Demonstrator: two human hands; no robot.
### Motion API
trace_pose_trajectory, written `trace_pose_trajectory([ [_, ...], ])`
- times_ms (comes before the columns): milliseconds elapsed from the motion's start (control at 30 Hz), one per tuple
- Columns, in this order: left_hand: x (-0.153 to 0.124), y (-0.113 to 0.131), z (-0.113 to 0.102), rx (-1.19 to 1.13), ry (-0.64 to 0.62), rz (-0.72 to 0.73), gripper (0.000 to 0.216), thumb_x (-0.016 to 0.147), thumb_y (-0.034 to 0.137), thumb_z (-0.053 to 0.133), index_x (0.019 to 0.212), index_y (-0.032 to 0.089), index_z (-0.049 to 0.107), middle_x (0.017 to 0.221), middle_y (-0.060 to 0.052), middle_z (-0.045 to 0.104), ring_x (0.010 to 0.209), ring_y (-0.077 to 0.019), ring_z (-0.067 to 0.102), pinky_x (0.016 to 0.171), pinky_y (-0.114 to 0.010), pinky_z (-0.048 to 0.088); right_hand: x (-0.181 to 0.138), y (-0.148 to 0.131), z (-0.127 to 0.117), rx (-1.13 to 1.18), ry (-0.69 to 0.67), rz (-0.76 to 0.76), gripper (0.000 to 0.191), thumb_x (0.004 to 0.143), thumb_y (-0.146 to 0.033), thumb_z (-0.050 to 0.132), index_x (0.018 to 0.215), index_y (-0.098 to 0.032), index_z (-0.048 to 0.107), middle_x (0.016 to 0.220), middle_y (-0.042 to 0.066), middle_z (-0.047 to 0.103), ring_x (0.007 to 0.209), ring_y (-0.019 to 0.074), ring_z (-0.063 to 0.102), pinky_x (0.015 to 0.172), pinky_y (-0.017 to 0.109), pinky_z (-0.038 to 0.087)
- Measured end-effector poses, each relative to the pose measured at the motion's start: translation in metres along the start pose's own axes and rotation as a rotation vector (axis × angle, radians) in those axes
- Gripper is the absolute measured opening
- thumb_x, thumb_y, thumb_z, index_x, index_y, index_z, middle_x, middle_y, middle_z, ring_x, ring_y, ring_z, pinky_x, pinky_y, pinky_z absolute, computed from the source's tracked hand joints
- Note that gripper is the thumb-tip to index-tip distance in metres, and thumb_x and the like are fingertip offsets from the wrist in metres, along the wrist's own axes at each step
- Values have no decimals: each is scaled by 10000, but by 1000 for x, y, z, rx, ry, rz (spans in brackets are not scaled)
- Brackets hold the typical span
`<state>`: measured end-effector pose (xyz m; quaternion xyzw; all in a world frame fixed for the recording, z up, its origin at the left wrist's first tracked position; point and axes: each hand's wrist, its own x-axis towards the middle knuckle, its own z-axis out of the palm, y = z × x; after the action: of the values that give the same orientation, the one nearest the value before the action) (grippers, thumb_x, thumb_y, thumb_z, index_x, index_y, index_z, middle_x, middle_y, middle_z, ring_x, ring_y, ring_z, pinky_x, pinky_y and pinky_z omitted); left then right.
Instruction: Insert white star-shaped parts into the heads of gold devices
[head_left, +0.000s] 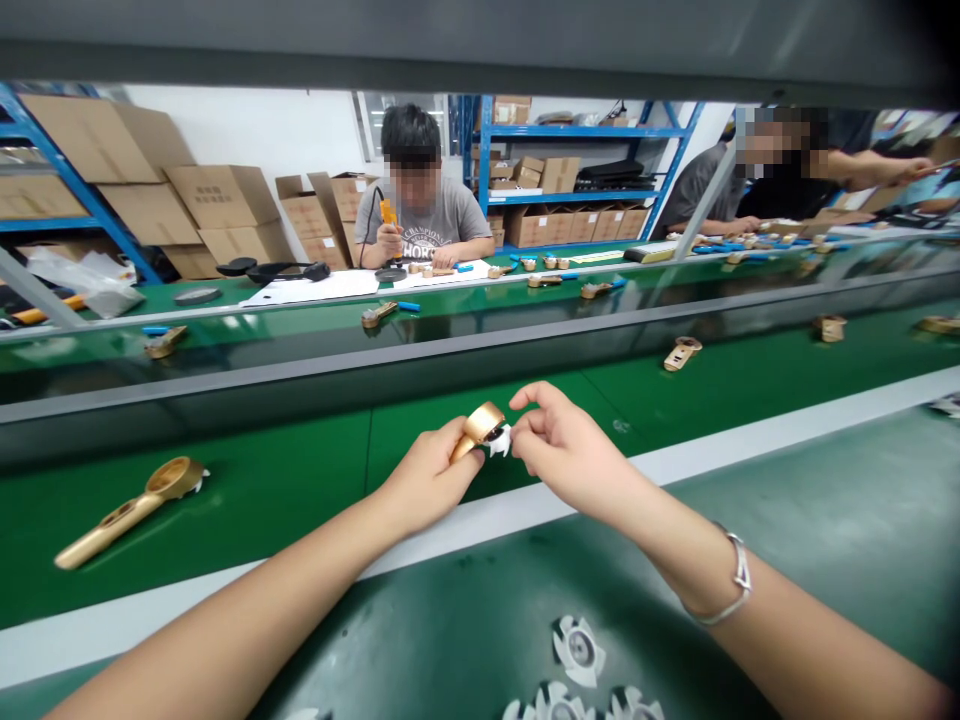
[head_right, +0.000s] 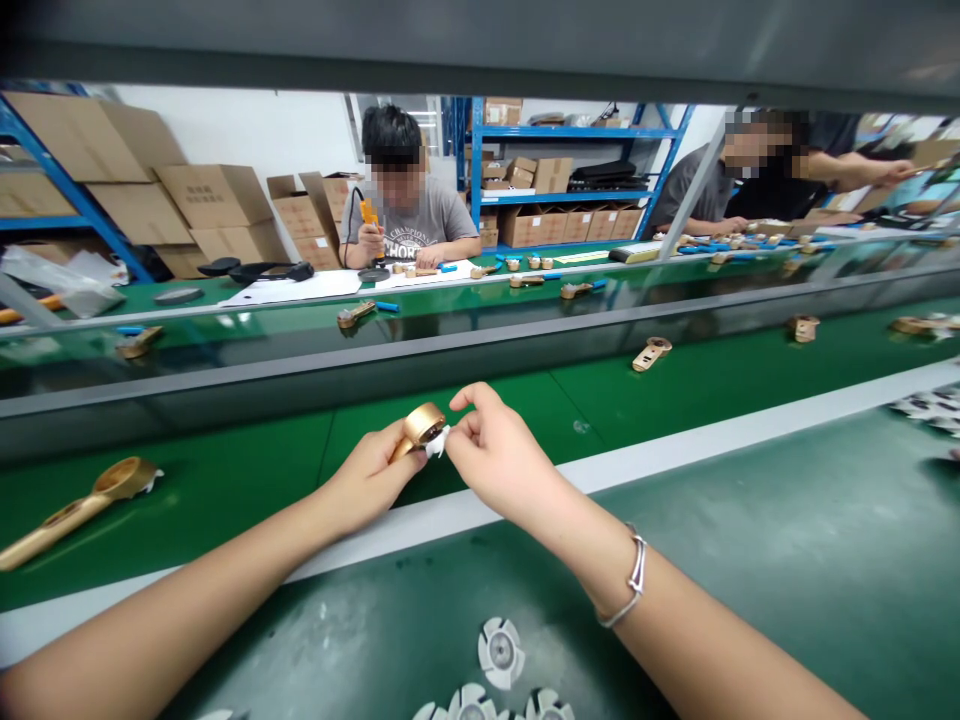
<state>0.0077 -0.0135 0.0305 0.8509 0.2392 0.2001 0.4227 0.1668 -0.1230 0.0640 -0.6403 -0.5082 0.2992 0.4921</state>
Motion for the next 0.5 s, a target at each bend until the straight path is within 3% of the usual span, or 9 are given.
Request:
trace_pose_trajectory([
  [167,-3,3,-3,202,14,45,52,872,233,463,832,200,459,713,18,548,597,-138,465,555,-243,259,1,2,3,49,19,28,287,741,-192,495,1012,-225,406,608,-70,552,510,143,523,449,203,340],
  [333,-5,3,-5,368,-17,100,67,867,230,461,930,212,445,748,8,571,613,-159,503,554,-256,239,2,-1,5,233,5,116,349,696,-195,512,1019,-221,380,576,-74,553,502,139,510,476,205,354],
  [500,-6,6,-5,375,-53,114,145,871,287,498,988,213,457,745,8,580,613,-163,515,559,-258,256,2,-1,3,526,-125,283,381,695,-219,564,1023,-213,370,598,-71,527,496,106,474,541,218,421],
])
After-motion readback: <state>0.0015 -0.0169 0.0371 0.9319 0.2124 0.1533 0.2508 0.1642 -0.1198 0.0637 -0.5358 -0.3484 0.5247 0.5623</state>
